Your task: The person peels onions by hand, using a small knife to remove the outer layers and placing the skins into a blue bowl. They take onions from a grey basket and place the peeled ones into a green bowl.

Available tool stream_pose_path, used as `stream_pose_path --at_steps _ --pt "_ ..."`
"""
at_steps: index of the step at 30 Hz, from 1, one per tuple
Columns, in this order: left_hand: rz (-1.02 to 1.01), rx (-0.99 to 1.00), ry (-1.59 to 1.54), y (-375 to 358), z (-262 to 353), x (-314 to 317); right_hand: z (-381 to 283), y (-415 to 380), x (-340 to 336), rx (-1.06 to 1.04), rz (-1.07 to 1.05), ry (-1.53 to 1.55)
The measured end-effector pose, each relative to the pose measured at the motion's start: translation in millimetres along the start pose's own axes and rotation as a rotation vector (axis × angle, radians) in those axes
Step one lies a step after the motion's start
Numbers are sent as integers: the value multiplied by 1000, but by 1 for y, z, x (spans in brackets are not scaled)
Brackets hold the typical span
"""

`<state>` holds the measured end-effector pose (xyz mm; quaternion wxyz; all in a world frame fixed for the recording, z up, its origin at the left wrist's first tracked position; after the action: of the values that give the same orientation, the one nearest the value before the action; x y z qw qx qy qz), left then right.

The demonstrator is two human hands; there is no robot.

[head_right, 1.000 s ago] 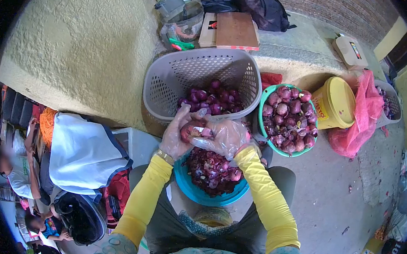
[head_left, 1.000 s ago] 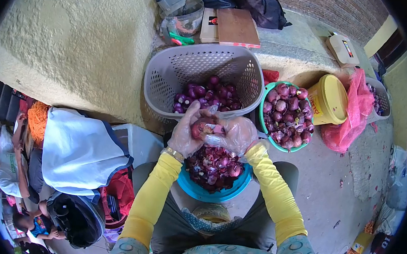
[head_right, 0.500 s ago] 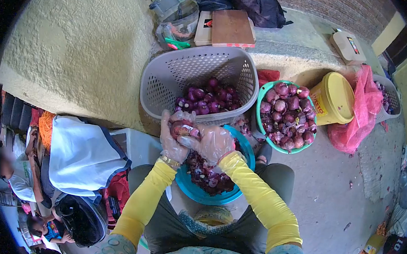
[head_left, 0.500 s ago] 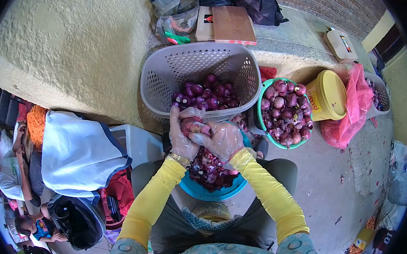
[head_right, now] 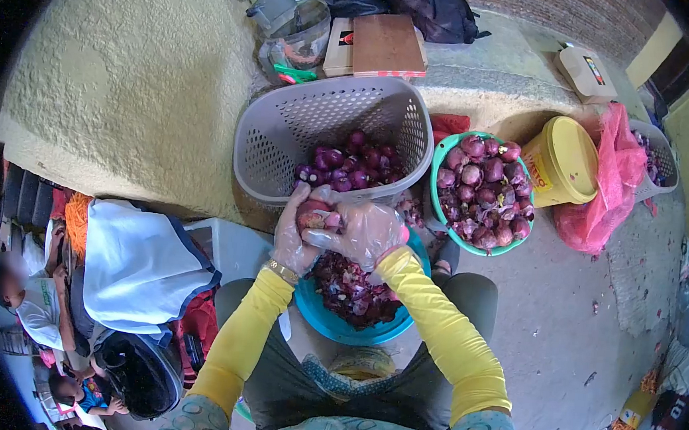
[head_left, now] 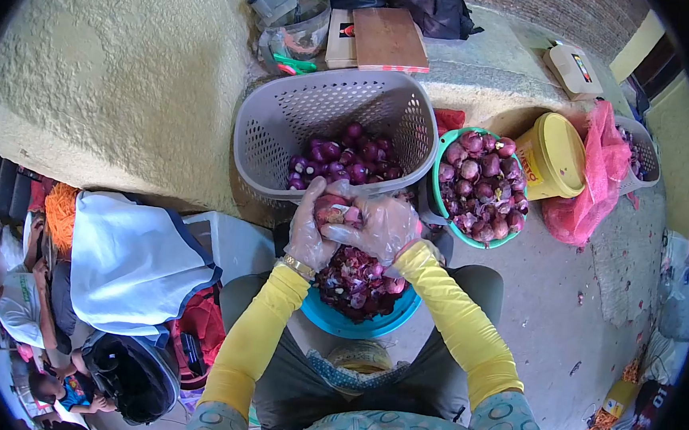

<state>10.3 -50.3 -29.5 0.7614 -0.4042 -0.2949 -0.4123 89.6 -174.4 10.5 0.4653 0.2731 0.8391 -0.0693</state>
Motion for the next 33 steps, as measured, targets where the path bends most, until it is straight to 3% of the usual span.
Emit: stream_pose_path --at_steps 5,7,11,13,14,16,18,21,26,29,33 --pt "66 111 -143 -3 -2 0 -13 -3 11 115 51 164" --pt "61 150 -207 -4 0 1 -13 -3 18 215 -75 166" --pt "58 223 -180 0 -2 -11 -7 -1 20 213 -91 191" --pt "-119 91 -156 0 3 2 1 3 10 112 -75 201" --pt "-118 90 -156 0 7 5 5 3 4 112 -76 201" --pt "-40 -163 -67 0 10 5 3 3 -12 50 -94 189" --pt "-56 -196 -80 5 5 -8 5 2 -10 54 -111 160" --pt "-27 -162 16 4 2 -13 -6 1 -13 -21 -90 60" --pt "23 29 -111 10 1 -11 -1 -2 17 104 84 150" --pt "20 103 -175 2 4 4 -7 -4 27 253 20 156" --pt "-35 160 -237 2 3 -1 -7 -3 28 230 20 219"
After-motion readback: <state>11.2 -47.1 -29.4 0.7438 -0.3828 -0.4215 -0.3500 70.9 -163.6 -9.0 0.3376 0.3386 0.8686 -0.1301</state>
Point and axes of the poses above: each hand's wrist, its own y-axis towards the middle knuckle, its own x-axis out of the palm, z = x × y, the point moved 3 cm from there along y, towards the middle knuckle, and after that the axes turned 4 degrees about -z, right-handed, at the moved point
